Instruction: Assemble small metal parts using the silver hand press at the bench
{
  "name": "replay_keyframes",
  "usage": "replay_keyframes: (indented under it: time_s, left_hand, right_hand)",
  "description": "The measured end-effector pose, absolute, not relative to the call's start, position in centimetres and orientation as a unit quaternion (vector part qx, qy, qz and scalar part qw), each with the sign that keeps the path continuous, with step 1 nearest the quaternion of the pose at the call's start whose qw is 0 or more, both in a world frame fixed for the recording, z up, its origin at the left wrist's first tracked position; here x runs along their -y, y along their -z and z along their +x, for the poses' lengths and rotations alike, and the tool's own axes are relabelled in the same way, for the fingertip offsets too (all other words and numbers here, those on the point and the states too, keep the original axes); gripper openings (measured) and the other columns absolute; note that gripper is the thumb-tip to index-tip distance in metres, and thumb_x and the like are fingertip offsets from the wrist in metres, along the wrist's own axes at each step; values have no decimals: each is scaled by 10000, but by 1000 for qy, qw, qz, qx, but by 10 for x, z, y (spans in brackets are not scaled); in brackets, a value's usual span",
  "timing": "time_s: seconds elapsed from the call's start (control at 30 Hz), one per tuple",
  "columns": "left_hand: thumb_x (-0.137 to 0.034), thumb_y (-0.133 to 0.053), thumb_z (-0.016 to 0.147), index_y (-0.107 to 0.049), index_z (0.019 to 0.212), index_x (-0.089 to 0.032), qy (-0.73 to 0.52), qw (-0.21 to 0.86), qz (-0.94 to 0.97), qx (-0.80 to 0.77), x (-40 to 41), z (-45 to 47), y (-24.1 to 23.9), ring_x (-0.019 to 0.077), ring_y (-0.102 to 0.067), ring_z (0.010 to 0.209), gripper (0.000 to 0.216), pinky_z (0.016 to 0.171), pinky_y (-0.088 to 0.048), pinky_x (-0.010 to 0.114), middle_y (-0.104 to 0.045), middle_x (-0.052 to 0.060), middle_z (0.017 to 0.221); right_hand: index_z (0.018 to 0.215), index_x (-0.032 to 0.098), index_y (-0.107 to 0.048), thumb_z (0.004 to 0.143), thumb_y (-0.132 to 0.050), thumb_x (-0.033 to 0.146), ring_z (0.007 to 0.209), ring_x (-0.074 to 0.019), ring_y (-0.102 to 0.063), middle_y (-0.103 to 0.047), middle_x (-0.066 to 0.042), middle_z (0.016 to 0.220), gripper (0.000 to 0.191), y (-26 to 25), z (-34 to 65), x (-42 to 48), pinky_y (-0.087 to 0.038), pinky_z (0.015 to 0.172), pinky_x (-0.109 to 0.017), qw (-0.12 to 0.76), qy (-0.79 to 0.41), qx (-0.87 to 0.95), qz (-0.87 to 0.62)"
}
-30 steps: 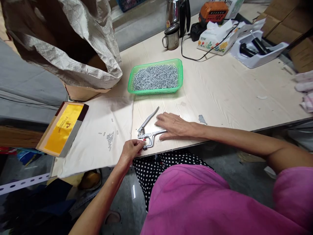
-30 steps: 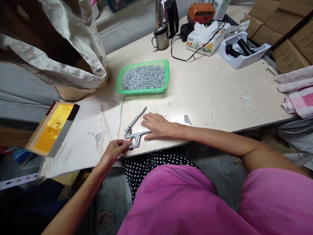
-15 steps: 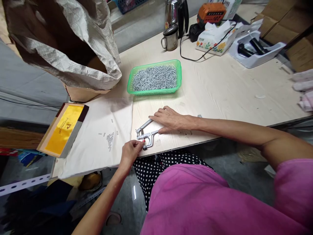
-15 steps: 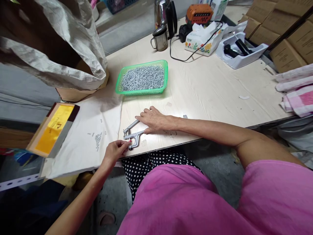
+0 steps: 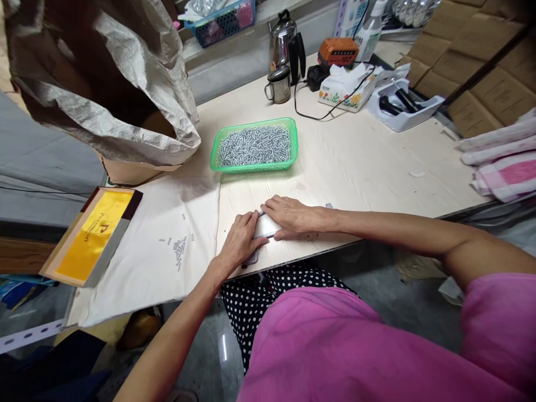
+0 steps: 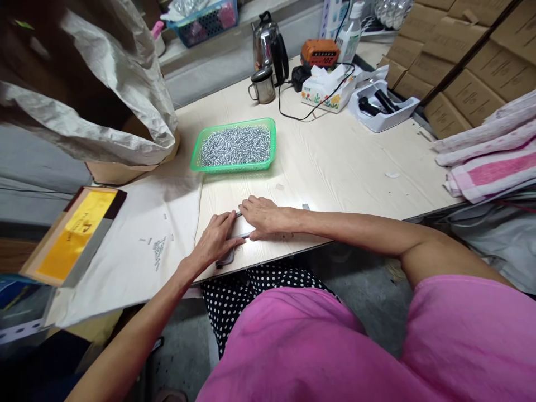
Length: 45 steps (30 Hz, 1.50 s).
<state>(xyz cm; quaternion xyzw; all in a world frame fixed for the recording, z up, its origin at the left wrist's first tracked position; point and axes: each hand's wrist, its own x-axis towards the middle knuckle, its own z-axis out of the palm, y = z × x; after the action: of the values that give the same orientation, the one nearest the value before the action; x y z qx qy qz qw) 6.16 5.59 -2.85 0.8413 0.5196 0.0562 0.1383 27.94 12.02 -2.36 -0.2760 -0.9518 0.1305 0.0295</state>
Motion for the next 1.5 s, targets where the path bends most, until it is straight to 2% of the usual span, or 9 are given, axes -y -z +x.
replay_keyframes:
  time_s: [0.23,0.33,0.43,0.53,0.7,0.87,1.1,1.3,1.5]
  left_hand:
    - [-255,-673,969,-615,1293,-136,-39,123,822,-555,-49,78,22,296,-589,1053,350,923,-531,441,-665,123,1123]
    - [-247,-612,1005,-679,1080,-183,-54,127,816,-561,-48,80,23,273,-588,986,119,860,-524,410,-660,86,1012]
    - [-250,-579,1021,-684,965,-207,-56,125,819,-557,-50,78,25,258,-590,954,127,832,-529,395,-662,72,949]
    - [-265,-575,1024,-685,1098,-206,-61,114,821,-557,-50,75,29,261,-612,986,145,876,-555,417,-699,81,1020]
    - [-269,-557,1033,-560,1410,-174,-132,72,809,-568,-26,77,42,346,-551,1372,389,1133,-489,573,-601,180,1479]
    - [-314,-535,1054,-515,1490,-187,-154,106,824,-534,13,98,49,346,-421,1535,455,1230,-403,600,-536,191,1579]
    - [-391,-570,1041,-471,1527,-179,-156,144,815,-539,17,107,49,359,-405,1543,540,1249,-354,635,-533,209,1577]
    - [-420,-599,1032,-633,1314,-140,-181,119,821,-528,29,110,52,334,-730,1119,399,973,-600,504,-755,185,1191]
    - [-154,-598,1017,-685,1058,-162,-314,-8,846,-431,68,67,24,175,-681,817,96,762,-567,282,-725,48,869]
  right_hand:
    - [1089,101,-662,987,-691,303,1005,-255,-530,-658,-148,1085,228,26,280,-117,-433,854,-380,29,-103,962,-250]
    - [1024,135,-659,1040,-601,279,939,-234,-541,-673,-115,1013,156,32,280,-117,-431,831,-365,51,-129,962,-236]
    - [981,149,-664,1039,-585,244,896,-225,-546,-677,-94,950,136,34,277,-119,-426,804,-352,40,-151,958,-241]
    - [1017,141,-682,994,-660,270,934,-240,-546,-679,-109,996,133,30,275,-126,-423,804,-354,32,-146,956,-252]
    - [1186,140,-684,870,-801,484,1016,-276,-543,-651,-147,1156,481,20,282,-153,-411,791,-351,13,-186,958,-219]
    - [1069,166,-714,1005,-613,272,980,-243,-569,-693,-111,1075,160,28,277,-171,-332,800,-353,57,-180,946,-262]
    - [1094,173,-734,996,-624,210,1029,-262,-558,-715,-118,1101,152,8,227,-162,-284,816,-378,60,-96,952,-284]
    - [861,220,-741,937,-713,203,1005,-240,-511,-667,-81,1077,83,5,181,-106,-324,776,-364,27,-70,997,24]
    - [854,198,-677,962,-668,147,903,-197,-537,-654,-59,1001,120,29,174,-99,-376,796,-350,93,-87,987,98]
